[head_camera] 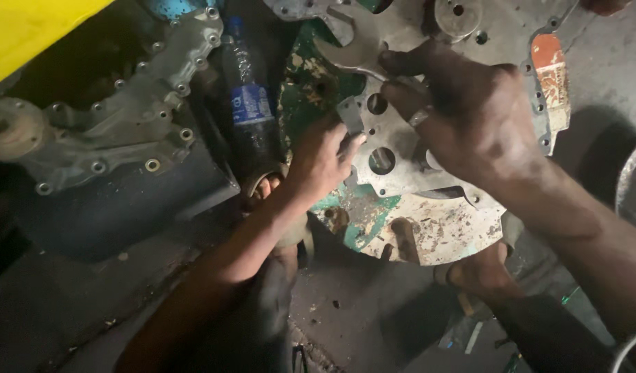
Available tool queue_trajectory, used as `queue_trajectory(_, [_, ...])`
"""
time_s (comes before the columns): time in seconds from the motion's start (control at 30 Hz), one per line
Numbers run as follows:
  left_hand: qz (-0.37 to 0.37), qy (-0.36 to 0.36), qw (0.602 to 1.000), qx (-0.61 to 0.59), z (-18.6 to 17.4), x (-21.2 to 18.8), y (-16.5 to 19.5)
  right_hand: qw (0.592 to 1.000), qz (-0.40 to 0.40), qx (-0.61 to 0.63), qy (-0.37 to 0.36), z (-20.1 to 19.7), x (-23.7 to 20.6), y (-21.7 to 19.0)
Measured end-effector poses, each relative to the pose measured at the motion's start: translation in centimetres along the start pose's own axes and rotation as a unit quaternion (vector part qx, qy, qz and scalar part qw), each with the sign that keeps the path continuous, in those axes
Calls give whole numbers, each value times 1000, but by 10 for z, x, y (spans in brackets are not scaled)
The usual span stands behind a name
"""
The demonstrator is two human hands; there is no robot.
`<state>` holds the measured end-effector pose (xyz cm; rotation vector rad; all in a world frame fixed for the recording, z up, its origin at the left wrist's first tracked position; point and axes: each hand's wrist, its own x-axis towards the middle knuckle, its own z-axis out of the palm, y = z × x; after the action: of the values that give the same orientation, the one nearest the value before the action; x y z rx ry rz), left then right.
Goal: The person uses a wrench to tighten bolts on a large metal engine component resting on a workbench. The person repeatedly adjusts the wrench and repositions hands to secure fasteners around the component's perimeter.
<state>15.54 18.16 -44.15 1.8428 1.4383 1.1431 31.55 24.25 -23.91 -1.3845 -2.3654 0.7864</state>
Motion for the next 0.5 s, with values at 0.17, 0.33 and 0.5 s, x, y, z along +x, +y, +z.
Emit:
queue_trajectory(0.17, [-17, -55, 992, -108, -18, 7, 2, 999, 24, -27, 29, -5, 0, -3])
queue_trajectory(0.33, [-183, -151, 971, -39, -36, 33, -9, 998, 36, 37, 20, -10, -9, 7])
queue_trajectory(0.5, [-19, -132, 991, 19, -45, 45, -21, 999, 34, 6, 3, -8, -15, 18])
